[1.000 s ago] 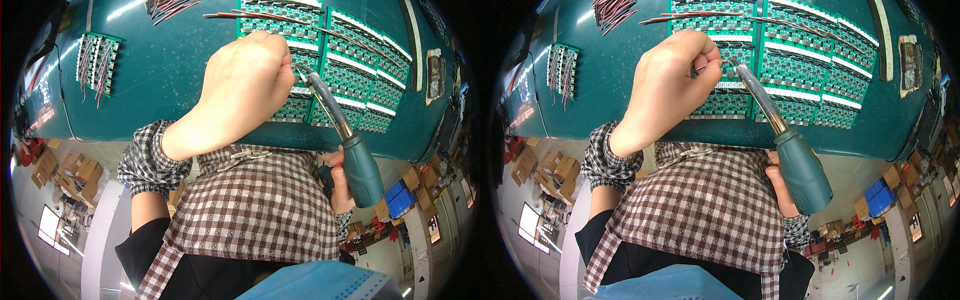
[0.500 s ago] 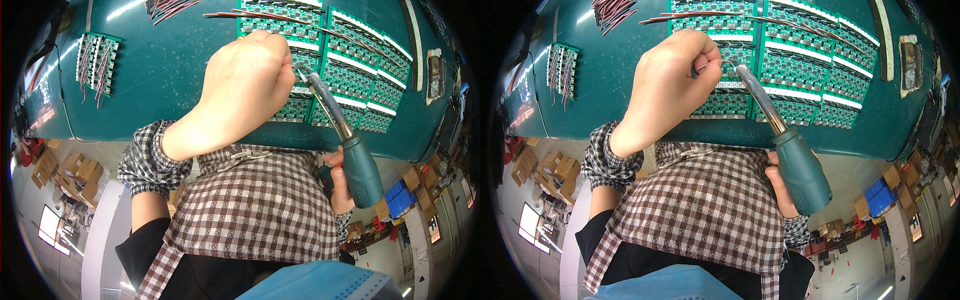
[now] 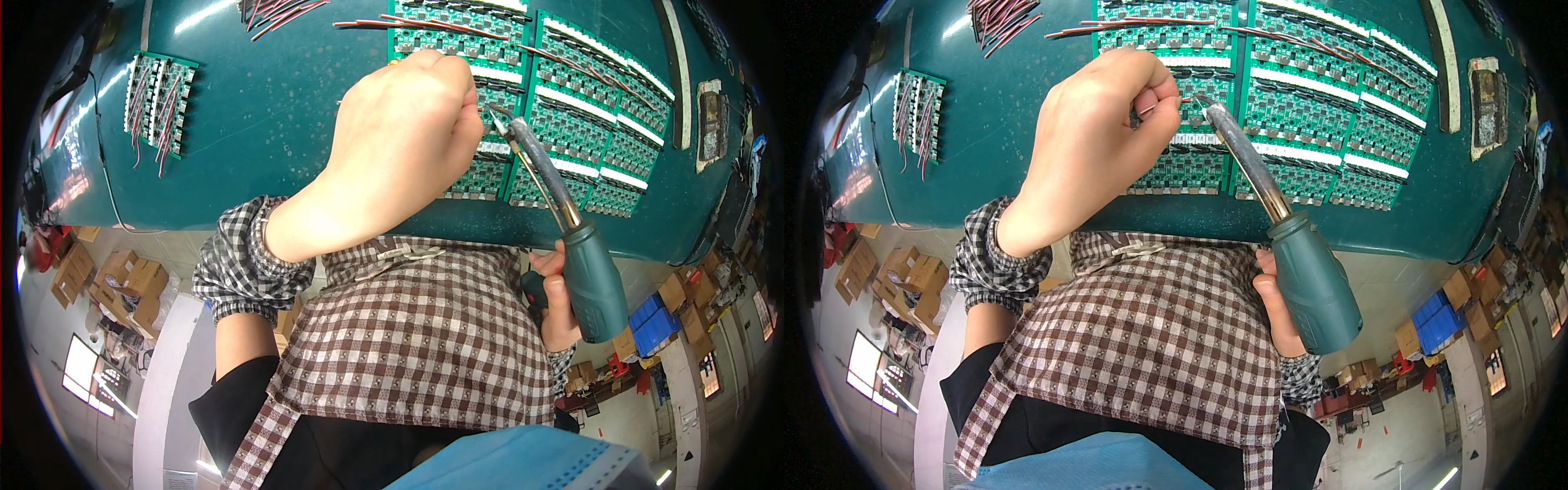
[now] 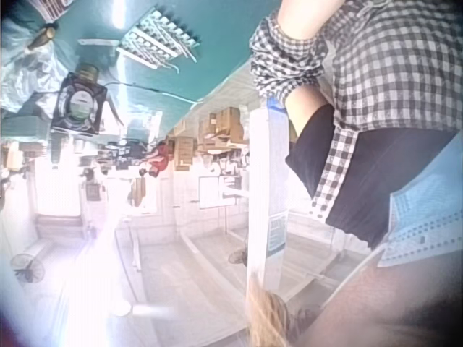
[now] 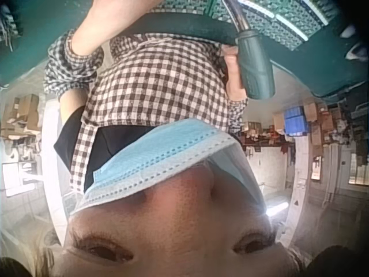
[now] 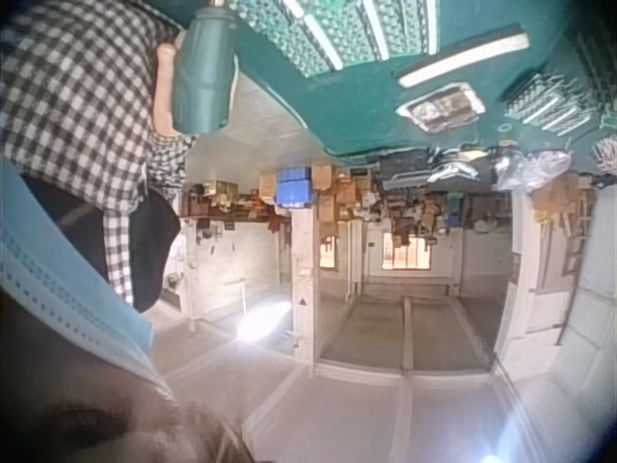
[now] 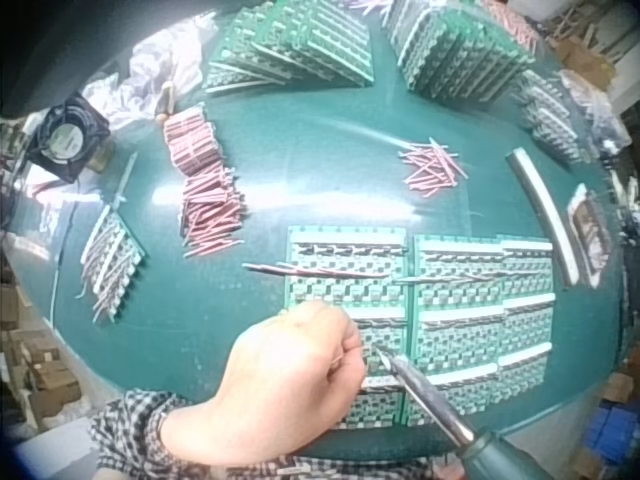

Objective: Soldering wires onto small circuit boards on an assembly line.

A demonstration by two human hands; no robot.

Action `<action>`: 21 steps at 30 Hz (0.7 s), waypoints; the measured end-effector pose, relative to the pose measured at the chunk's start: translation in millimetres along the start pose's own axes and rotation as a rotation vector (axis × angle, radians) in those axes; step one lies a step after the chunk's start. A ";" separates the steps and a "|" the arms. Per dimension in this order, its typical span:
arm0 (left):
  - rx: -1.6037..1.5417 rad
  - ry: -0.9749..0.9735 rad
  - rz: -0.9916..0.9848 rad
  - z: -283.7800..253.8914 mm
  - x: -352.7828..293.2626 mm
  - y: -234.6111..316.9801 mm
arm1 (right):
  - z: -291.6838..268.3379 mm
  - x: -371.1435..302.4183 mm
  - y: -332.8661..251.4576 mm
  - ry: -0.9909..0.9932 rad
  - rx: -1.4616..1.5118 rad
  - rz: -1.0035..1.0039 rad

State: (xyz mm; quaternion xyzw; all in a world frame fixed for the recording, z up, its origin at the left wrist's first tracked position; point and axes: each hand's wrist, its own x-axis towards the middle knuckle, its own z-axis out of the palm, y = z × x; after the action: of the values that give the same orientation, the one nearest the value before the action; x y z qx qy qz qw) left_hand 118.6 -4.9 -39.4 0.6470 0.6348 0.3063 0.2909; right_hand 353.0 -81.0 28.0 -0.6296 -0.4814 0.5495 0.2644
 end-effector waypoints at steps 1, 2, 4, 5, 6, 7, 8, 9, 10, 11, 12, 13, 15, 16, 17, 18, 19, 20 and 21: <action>-0.001 0.004 0.002 -0.1 -0.5 -0.3 | 0.9 -0.5 -0.6 0.000 -0.001 -0.001; -0.002 0.005 0.002 -0.4 -1.0 -0.4 | 2.5 -1.0 -1.4 0.017 0.008 -0.005; -0.006 -0.002 -0.006 -0.5 -0.8 0.4 | 2.3 -1.7 -0.9 0.037 0.019 -0.008; -0.007 -0.006 -0.004 -0.2 0.1 1.0 | 0.5 -2.0 0.7 0.041 0.010 -0.011; -0.002 -0.011 -0.005 0.0 1.0 1.6 | -0.7 -2.2 1.6 0.045 0.001 -0.015; 0.002 -0.014 -0.008 -0.3 1.0 1.6 | 0.0 -2.3 0.9 0.046 0.002 -0.014; 0.002 -0.016 -0.006 -0.1 1.0 1.5 | 1.2 -2.1 -0.7 0.043 0.005 -0.014; 0.004 -0.012 -0.003 0.2 1.2 1.3 | 1.8 -2.1 -1.4 0.040 0.009 -0.013; 0.007 -0.008 -0.003 0.3 1.0 1.0 | 1.0 -1.8 -1.1 0.039 0.009 -0.011; 0.007 -0.010 -0.005 0.2 1.0 1.1 | -0.4 -1.4 -0.7 0.020 -0.011 -0.008; 0.007 -0.012 -0.010 0.0 1.3 1.3 | -1.2 -1.0 -0.4 0.002 -0.032 -0.005; 0.007 -0.014 -0.012 0.0 1.2 1.5 | -1.0 -1.1 -1.4 0.003 -0.031 -0.006; 0.003 -0.012 -0.012 0.7 0.4 1.0 | -0.2 -0.7 -4.3 0.003 -0.019 -0.014; -0.002 -0.009 -0.012 0.9 0.4 1.0 | -0.1 -1.1 -3.9 0.005 -0.019 -0.015; -0.002 -0.009 -0.011 0.8 0.3 1.1 | 0.0 -1.4 -3.2 0.016 -0.019 -0.021; 0.003 -0.004 -0.009 0.6 0.1 1.4 | 0.1 -1.7 -2.6 0.026 -0.019 -0.027; 0.008 0.001 -0.007 0.7 0.4 1.7 | 0.2 -1.8 -2.3 0.028 -0.018 -0.027; 0.008 0.000 -0.006 1.2 0.5 1.6 | 0.3 -1.8 -2.1 0.030 -0.016 -0.035; 0.021 0.002 0.003 2.1 0.4 1.0 | 0.5 -2.0 -1.8 0.033 -0.014 -0.044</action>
State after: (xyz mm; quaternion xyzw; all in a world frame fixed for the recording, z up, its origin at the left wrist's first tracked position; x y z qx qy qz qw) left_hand 120.9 -4.6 -40.0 0.6507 0.6374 0.3006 0.2827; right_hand 352.1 -82.2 30.3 -0.6296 -0.4946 0.5297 0.2800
